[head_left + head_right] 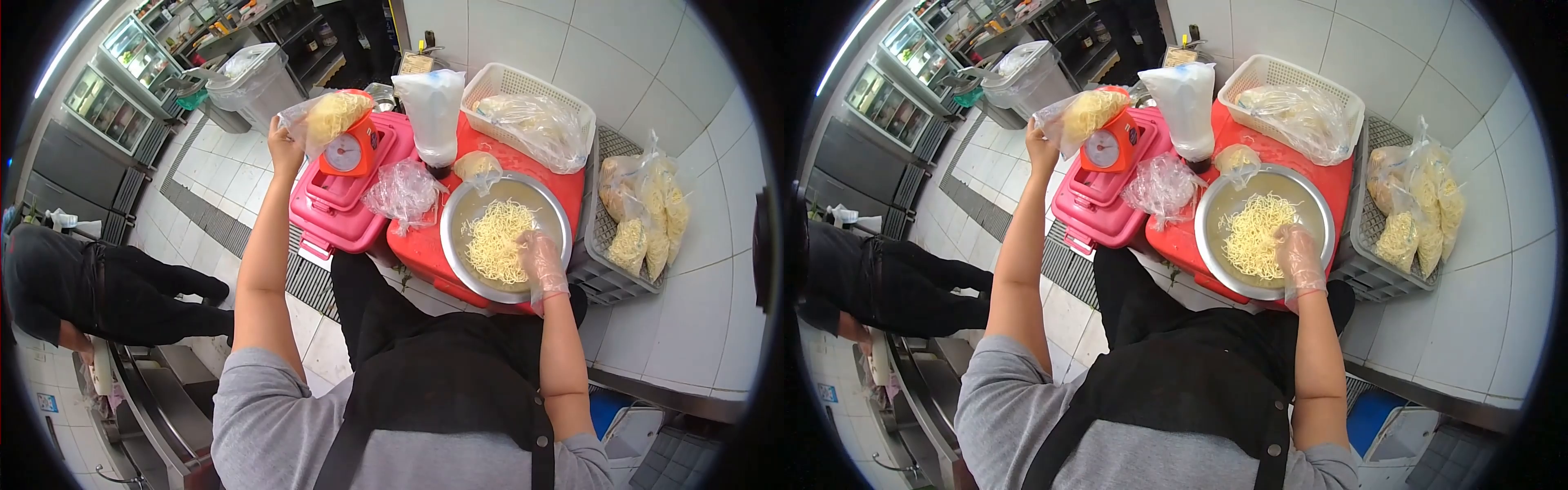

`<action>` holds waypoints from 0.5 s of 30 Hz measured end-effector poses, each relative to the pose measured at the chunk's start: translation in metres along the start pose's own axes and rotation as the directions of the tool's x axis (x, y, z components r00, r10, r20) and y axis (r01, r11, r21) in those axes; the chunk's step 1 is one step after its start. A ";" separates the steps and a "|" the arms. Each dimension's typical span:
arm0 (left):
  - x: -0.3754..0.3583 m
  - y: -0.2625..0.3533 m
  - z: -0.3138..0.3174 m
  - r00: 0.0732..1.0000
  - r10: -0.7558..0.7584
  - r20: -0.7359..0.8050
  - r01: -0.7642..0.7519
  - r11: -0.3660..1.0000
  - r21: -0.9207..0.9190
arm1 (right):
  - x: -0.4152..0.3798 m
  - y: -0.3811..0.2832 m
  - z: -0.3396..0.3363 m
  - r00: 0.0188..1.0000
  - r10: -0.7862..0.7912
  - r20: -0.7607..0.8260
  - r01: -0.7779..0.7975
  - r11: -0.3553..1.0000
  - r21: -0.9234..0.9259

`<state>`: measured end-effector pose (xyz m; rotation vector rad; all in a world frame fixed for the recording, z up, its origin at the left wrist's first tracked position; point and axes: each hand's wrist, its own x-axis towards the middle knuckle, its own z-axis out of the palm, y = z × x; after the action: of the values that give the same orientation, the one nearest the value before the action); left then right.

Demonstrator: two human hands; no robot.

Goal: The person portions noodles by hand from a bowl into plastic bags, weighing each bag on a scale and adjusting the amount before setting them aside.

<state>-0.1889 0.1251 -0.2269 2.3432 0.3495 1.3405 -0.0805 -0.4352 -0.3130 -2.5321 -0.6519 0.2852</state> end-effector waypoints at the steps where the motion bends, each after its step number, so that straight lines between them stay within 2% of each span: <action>1: 0.005 0.007 -0.002 0.999 0.020 0.025 -0.020 1.000 -0.004 | -0.002 0.001 -0.001 1.000 0.012 -0.025 -0.011 1.000 0.025; 3: 0.016 0.017 0.000 0.998 0.042 0.051 -0.042 0.999 -0.009 | -0.010 -0.002 -0.002 0.996 -0.023 -0.089 0.029 0.998 0.056; 5: 0.034 0.023 0.009 0.993 0.100 0.068 -0.093 0.989 -0.112 | -0.014 -0.008 -0.002 0.987 -0.054 -0.154 0.068 0.994 0.084; 6: 0.044 0.042 0.006 0.942 -0.183 0.282 0.265 0.921 -0.286 | -0.015 -0.010 -0.002 0.985 -0.070 -0.155 0.076 0.997 0.032; 8: 0.064 0.074 0.004 0.962 -0.036 0.271 0.151 0.896 -0.418 | -0.014 -0.015 -0.008 0.984 -0.084 -0.157 0.081 0.996 -0.025; 9: 0.072 0.093 0.000 0.934 -0.122 0.336 0.248 0.898 -0.364 | -0.013 -0.021 -0.016 0.986 -0.098 -0.133 0.095 0.995 -0.026; 11: 0.078 0.130 -0.006 0.918 -0.108 0.382 0.268 0.879 -0.395 | -0.011 -0.039 -0.034 0.988 -0.108 -0.109 0.106 0.994 -0.027; 13: 0.073 0.179 -0.014 0.892 -0.037 0.451 0.272 0.839 -0.470 | -0.011 -0.067 -0.057 0.949 -0.223 -0.223 0.268 0.944 0.195; 15: 0.057 0.204 -0.014 0.820 -0.095 0.564 0.389 0.816 -0.427 | -0.018 -0.123 -0.089 0.795 -0.401 -0.456 0.536 0.815 0.218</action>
<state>-0.1704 -0.0283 -0.0813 1.9825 0.0934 0.5287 -0.1158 -0.3885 -0.1715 -1.9254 -0.9547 -0.2694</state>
